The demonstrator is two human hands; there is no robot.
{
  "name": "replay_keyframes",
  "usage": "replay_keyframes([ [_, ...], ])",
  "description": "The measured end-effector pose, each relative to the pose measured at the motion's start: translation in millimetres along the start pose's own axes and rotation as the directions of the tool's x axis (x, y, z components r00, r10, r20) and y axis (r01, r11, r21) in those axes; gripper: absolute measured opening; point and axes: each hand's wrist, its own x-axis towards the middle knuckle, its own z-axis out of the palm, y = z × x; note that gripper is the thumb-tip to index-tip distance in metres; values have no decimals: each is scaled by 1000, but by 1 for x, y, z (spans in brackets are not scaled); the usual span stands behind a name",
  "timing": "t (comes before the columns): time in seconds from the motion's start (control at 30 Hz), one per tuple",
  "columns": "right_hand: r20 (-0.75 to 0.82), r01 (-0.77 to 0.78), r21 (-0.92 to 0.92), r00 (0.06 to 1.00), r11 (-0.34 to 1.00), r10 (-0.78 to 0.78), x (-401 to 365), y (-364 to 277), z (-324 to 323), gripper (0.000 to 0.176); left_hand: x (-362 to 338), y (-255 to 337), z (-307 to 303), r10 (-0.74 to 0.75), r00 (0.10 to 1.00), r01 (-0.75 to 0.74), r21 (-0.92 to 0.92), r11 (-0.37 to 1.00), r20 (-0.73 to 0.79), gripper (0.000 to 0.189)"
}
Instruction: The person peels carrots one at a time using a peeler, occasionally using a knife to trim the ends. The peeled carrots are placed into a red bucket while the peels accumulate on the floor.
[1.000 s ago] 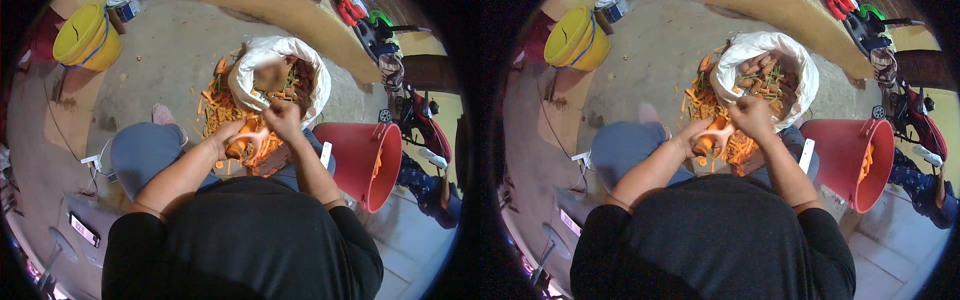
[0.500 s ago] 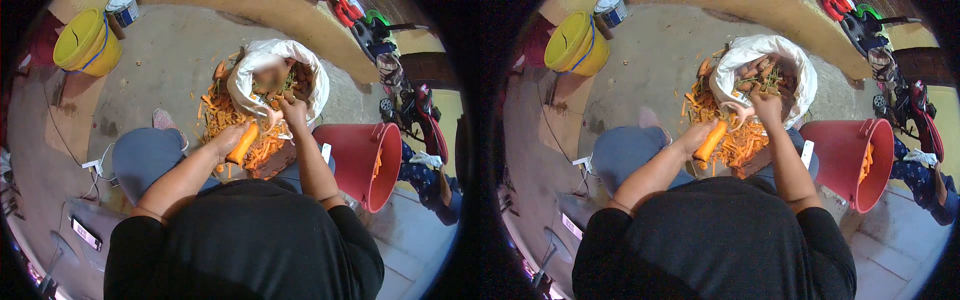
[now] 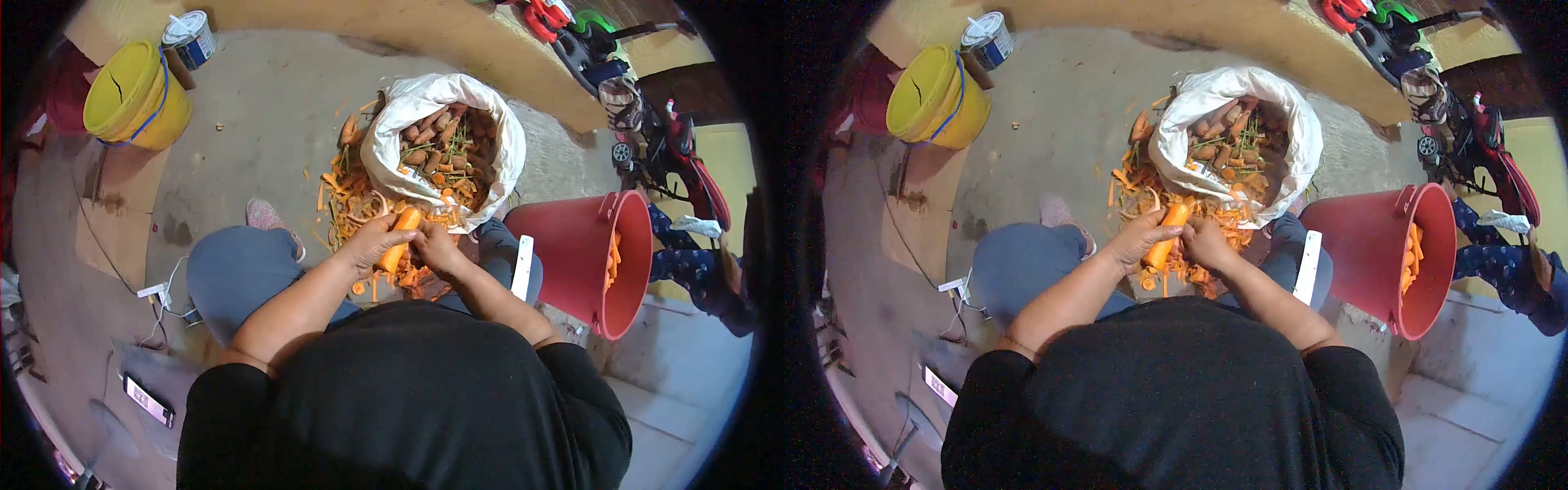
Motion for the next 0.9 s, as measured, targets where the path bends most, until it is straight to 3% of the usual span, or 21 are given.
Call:
replay_keyframes([
  [0.03,-33,64,-219,997,974,-72,-5,-5,-6,29,-1,1,-1,-3,1000,3,22,1000,-21,37],
  [0.1,-65,139,-621,972,771,-227,-21,-19,-30,32,2,1,1,57,998,-53,109,993,-39,35],
  [0.13,-169,66,-759,941,648,-294,-29,-15,-41,38,3,2,2,28,997,-22,95,995,-68,34],
  [0.2,-314,-139,-866,899,480,-306,-47,0,-66,38,1,3,1,-33,991,41,61,997,-130,33],
  [0.23,-363,-213,-869,888,446,-282,-61,0,-74,43,0,-1,1,-9,984,19,51,999,-179,35],
  [0.3,-421,-393,-847,907,357,-2,-82,5,-89,62,1,-3,-1,-45,984,42,-24,999,-172,37],
  [0.4,-396,-453,-853,885,259,243,-105,24,-100,70,-1,1,5,-54,985,52,-19,998,-166,40],
  [0.6,-627,-627,-677,766,385,143,-128,38,-108,72,6,-9,1,26,985,1,154,988,-169,36],
  [0.7,-633,-698,-612,714,372,299,-138,33,-115,75,8,-10,0,57,982,-31,147,989,-178,36],
  [0.8,-600,-668,-597,740,445,305,-149,37,-124,73,6,-5,6,42,977,-31,53,998,-207,37],
  [0.9,-556,-640,-626,767,446,320,-152,57,-133,66,5,-3,8,42,979,-27,78,997,-200,37],
])
